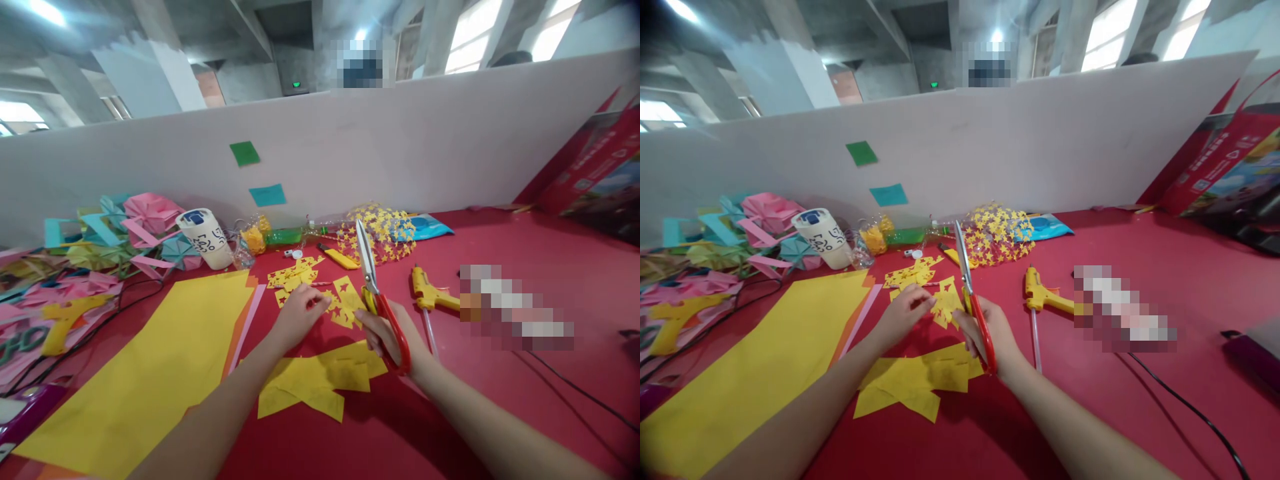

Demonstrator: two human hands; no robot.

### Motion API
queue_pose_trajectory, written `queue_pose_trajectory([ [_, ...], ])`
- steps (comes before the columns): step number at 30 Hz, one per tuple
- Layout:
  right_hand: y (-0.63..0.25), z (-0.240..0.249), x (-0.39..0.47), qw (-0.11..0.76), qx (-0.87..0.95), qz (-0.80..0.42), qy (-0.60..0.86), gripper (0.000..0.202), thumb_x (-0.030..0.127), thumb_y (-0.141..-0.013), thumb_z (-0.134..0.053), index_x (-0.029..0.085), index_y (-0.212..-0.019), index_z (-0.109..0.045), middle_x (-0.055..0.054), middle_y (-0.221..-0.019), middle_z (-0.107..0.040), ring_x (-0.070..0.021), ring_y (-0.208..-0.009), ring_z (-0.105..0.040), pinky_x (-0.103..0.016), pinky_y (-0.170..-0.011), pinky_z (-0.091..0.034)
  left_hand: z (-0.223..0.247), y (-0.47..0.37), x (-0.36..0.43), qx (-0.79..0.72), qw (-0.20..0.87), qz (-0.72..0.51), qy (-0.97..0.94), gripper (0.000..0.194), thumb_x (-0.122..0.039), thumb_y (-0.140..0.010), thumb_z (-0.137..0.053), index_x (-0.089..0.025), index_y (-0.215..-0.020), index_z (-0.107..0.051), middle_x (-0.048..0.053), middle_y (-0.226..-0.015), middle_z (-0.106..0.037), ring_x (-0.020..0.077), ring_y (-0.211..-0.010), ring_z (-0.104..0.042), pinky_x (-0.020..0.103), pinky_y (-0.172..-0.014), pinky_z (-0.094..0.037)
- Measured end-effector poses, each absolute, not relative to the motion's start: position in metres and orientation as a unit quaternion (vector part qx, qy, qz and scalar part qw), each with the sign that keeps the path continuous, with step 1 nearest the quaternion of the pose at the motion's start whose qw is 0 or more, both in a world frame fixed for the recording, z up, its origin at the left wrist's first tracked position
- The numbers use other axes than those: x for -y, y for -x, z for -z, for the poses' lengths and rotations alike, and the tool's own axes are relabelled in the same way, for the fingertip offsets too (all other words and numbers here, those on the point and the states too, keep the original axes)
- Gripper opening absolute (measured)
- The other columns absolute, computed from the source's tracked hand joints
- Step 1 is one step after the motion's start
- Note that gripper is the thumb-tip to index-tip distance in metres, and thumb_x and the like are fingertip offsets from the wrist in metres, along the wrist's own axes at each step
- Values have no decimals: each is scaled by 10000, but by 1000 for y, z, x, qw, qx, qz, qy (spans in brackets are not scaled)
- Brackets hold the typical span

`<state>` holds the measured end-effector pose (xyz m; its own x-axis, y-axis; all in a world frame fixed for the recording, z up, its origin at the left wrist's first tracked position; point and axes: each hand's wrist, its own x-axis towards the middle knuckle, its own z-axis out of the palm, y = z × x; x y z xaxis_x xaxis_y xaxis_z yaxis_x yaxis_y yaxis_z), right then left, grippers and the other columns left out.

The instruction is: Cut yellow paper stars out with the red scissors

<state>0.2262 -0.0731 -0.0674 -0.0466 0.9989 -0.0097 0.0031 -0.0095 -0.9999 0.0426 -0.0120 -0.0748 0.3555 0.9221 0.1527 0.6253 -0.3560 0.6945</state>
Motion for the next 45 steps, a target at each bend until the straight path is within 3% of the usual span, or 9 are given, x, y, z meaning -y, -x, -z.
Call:
queue_pose_trajectory([
  [2, -225, 64, 74, 470, 518, -516, 495, 316, 348, -754, -597, 216, -563, -383, 102, -328, -378, -73, -286, -375, -184, -338, -301, 68, -48, 26, -468, 444, -320, -694, 320, -435, -878, -387, -205, -876, -610, 47, -939, -586, 190, -876, -532, 316, -768, -406],
  [4, -223, 62, 76, 451, 524, -523, 498, 292, 332, -746, -597, 213, -567, -398, 106, -325, -380, -70, -275, -373, -177, -327, -301, 64, -52, 37, -455, 535, -342, -624, 251, -425, -835, -487, -223, -925, -604, 22, -914, -599, 172, -852, -538, 286, -738, -408],
  [10, -216, 69, 81, 403, 533, -545, 507, 245, 308, -749, -599, 203, -589, -447, 107, -348, -406, -65, -279, -371, -151, -299, -291, 61, -47, 46, -422, 564, -427, -567, 70, -216, -736, -628, -173, -751, -576, -32, -710, -553, 105, -687, -502, 230, -685, -394],
  [17, -215, 72, 79, 406, 530, -528, 525, 248, 363, -740, -635, 209, -655, -461, 116, -347, -388, -66, -285, -343, -156, -305, -262, 64, -33, 53, -400, 670, -389, -489, 139, -282, -790, -586, -174, -732, -520, -28, -569, -566, 89, -501, -500, 221, -546, -394],
  [21, -212, 66, 82, 374, 555, -534, 517, 303, 485, -765, -542, 215, -650, -464, 102, -320, -377, -91, -287, -364, -189, -332, -313, 66, -31, 55, -408, 664, -361, -513, 158, -295, -804, -578, -173, -738, -503, -25, -571, -577, 81, -467, -507, 219, -529, -400],
  [27, -206, 74, 87, 343, 551, -538, 537, 208, 380, -760, -566, 214, -674, -475, 109, -359, -396, -81, -284, -377, -174, -325, -312, 65, -34, 59, -400, 655, -372, -522, 122, -268, -824, -541, -180, -763, -481, -52, -615, -512, 75, -515, -550, 215, -571, -426],
  [33, -210, 70, 89, 346, 579, -539, 505, 316, 445, -783, -572, 219, -636, -407, 100, -399, -372, -78, -314, -347, -185, -339, -273, 60, -30, 56, -409, 608, -410, -543, 111, -303, -852, -489, -209, -840, -431, -78, -654, -463, 53, -359, -493, 199, -403, -362],
  [39, -225, 69, 86, 247, 701, -444, 500, 355, 505, -856, -464, 203, -678, -408, 53, -574, -375, -110, -507, -354, -221, -468, -286, 59, -11, 37, -413, 520, -554, -501, 63, -229, -807, -549, -197, -849, -516, -45, -667, -533, 71, -549, -500, 189, -531, -403],
  [45, -225, 73, 87, 164, 735, -415, 510, 299, 411, -851, -528, 197, -675, -413, 48, -625, -339, -119, -567, -301, -227, -505, -257, 59, -5, 33, -411, 562, -581, -421, 93, -224, -735, -641, -171, -791, -589, -28, -702, -564, 73, -627, -485, 184, -610, -408],
])
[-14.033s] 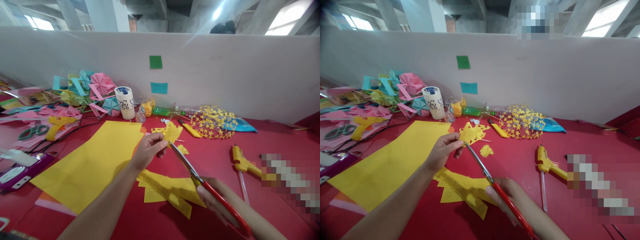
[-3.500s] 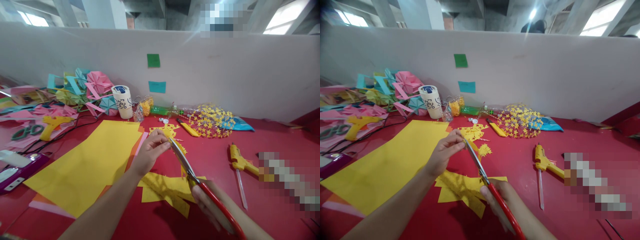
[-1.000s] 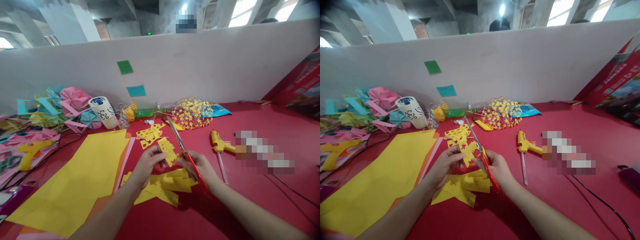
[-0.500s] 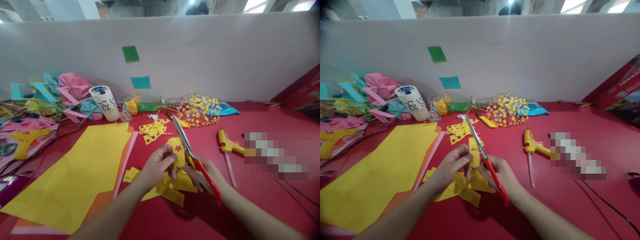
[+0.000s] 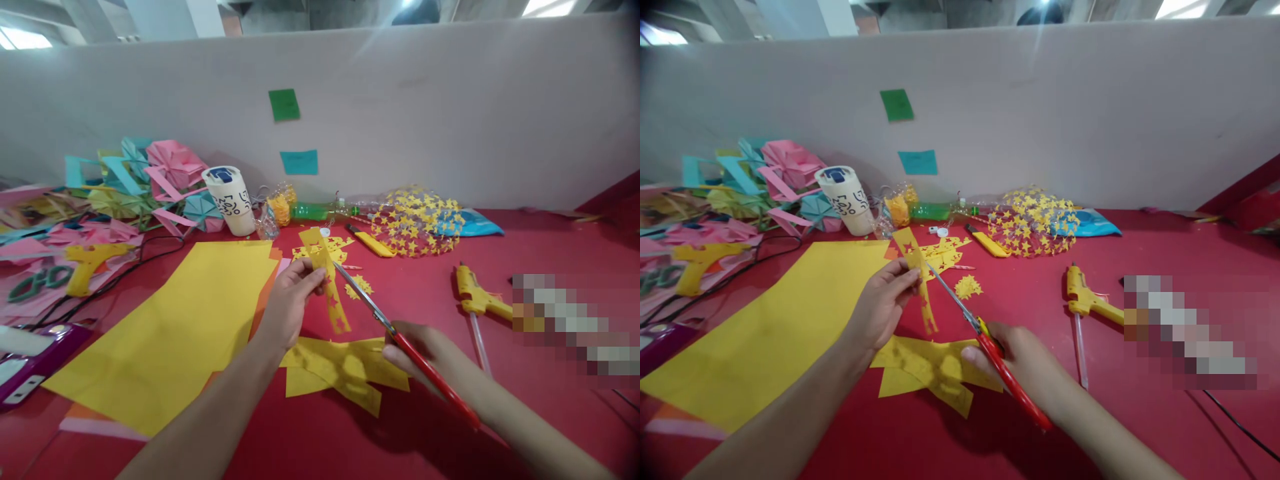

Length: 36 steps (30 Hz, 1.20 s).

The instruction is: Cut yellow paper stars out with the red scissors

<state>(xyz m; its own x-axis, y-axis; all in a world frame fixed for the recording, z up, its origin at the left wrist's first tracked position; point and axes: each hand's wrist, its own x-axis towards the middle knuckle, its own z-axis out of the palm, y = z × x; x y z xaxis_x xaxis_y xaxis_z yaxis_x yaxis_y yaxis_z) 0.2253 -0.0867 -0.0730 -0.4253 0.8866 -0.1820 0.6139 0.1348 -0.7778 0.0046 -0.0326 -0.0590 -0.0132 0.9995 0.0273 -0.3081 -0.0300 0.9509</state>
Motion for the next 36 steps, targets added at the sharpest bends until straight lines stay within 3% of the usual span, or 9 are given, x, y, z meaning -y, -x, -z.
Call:
queue_pose_trajectory([
  [18, -220, 64, 91, 177, 705, -498, 473, 329, 433, -884, -485, 198, -668, -402, 53, -572, -401, -99, -503, -361, -211, -452, -246, 51, 0, 34, -415, 532, -537, -506, 108, -217, -753, -615, -164, -669, -570, -37, -624, -498, 74, -570, -442, 195, -548, -371],
  [26, -218, 63, 89, 153, 687, -521, 483, 420, 574, -856, -441, 206, -662, -386, 49, -538, -392, -93, -440, -366, -202, -394, -251, 51, 0, 34, -410, 545, -538, -495, 109, -210, -729, -643, -159, -667, -569, -40, -618, -500, 70, -557, -448, 197, -544, -377],
  [36, -220, 59, 90, 132, 681, -520, 498, 451, 618, -841, -431, 199, -680, -396, 56, -545, -364, -93, -450, -386, -195, -401, -268, 54, 4, 33, -409, 544, -532, -503, 120, -210, -734, -641, -161, -671, -552, -41, -621, -484, 70, -575, -460, 186, -543, -387],
])
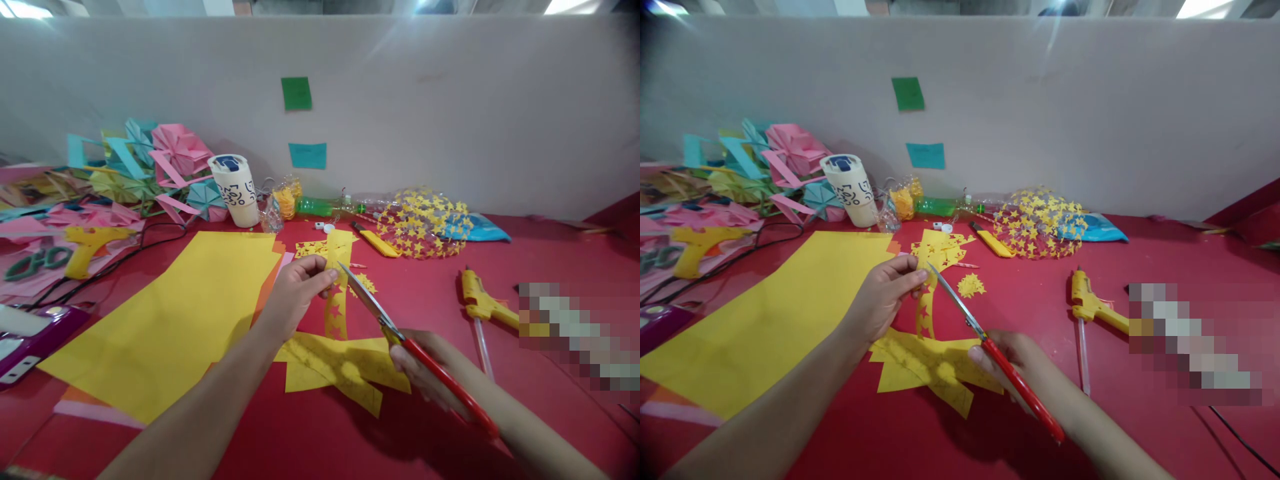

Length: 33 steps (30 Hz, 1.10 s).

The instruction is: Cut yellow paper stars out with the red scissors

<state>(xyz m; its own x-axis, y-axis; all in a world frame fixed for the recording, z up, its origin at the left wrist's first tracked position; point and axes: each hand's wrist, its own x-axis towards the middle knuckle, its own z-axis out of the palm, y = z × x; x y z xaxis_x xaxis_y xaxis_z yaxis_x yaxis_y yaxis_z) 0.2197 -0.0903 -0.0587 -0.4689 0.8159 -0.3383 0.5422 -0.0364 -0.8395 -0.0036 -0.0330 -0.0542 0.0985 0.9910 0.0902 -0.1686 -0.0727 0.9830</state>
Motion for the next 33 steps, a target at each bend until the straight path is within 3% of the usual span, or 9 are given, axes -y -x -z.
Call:
queue_pose_trajectory([
  [33, -218, 61, 88, 113, 685, -517, 502, 496, 667, -832, -386, 213, -640, -329, 73, -522, -323, -71, -417, -332, -189, -383, -236, 54, 13, 29, -398, 601, -502, -478, 94, -186, -713, -671, -164, -683, -585, -53, -596, -542, 51, -550, -481, 148, -482, -360],
])
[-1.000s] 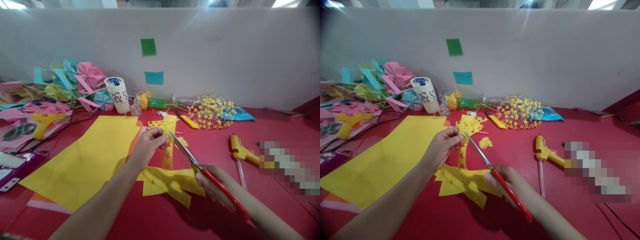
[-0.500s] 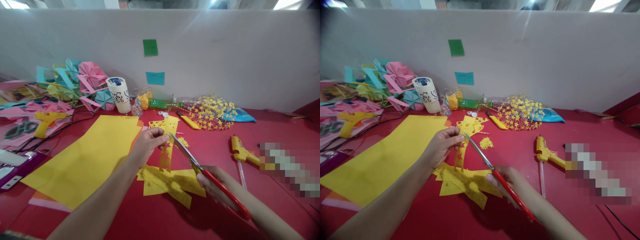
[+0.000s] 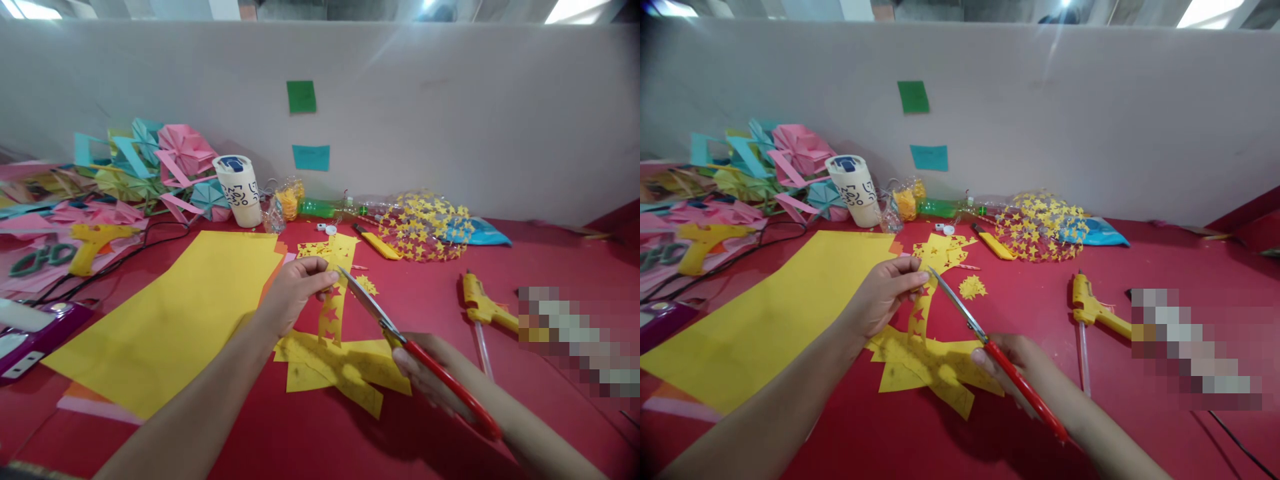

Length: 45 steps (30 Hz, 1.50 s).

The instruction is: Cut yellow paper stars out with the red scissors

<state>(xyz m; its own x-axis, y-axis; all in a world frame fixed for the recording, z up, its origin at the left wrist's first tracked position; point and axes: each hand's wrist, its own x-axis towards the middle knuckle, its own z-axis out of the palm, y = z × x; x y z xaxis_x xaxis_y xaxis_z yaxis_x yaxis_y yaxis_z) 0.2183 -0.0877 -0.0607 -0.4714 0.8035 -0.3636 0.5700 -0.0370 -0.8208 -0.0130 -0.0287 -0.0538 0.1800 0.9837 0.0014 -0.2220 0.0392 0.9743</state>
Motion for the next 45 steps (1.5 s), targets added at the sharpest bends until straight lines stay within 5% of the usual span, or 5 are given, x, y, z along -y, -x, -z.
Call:
queue_pose_trajectory([
  [17, -219, 59, 86, 128, 681, -543, 474, 457, 607, -855, -426, 198, -661, -359, 66, -539, -361, -74, -443, -363, -191, -406, -251, 50, 7, 33, -403, 526, -515, -543, 223, -230, -771, -598, -170, -586, -489, -50, -551, -453, 71, -527, -437, 205, -546, -368],
  [34, -216, 53, 91, 127, 653, -564, 489, 545, 729, -785, -382, 205, -651, -322, 83, -566, -261, -52, -433, -327, -152, -362, -260, 54, 6, 35, -386, 554, -526, -517, 176, -230, -792, -591, -165, -631, -565, -32, -587, -482, 79, -551, -443, 210, -548, -361],
  [45, -213, 70, 96, 179, 618, -589, 489, 569, 753, -769, -378, 197, -645, -373, 91, -462, -345, -32, -319, -324, -129, -294, -252, 58, -4, 40, -388, 562, -550, -481, 103, -254, -762, -618, -173, -701, -639, -15, -621, -575, 90, -563, -496, 220, -549, -407],
])
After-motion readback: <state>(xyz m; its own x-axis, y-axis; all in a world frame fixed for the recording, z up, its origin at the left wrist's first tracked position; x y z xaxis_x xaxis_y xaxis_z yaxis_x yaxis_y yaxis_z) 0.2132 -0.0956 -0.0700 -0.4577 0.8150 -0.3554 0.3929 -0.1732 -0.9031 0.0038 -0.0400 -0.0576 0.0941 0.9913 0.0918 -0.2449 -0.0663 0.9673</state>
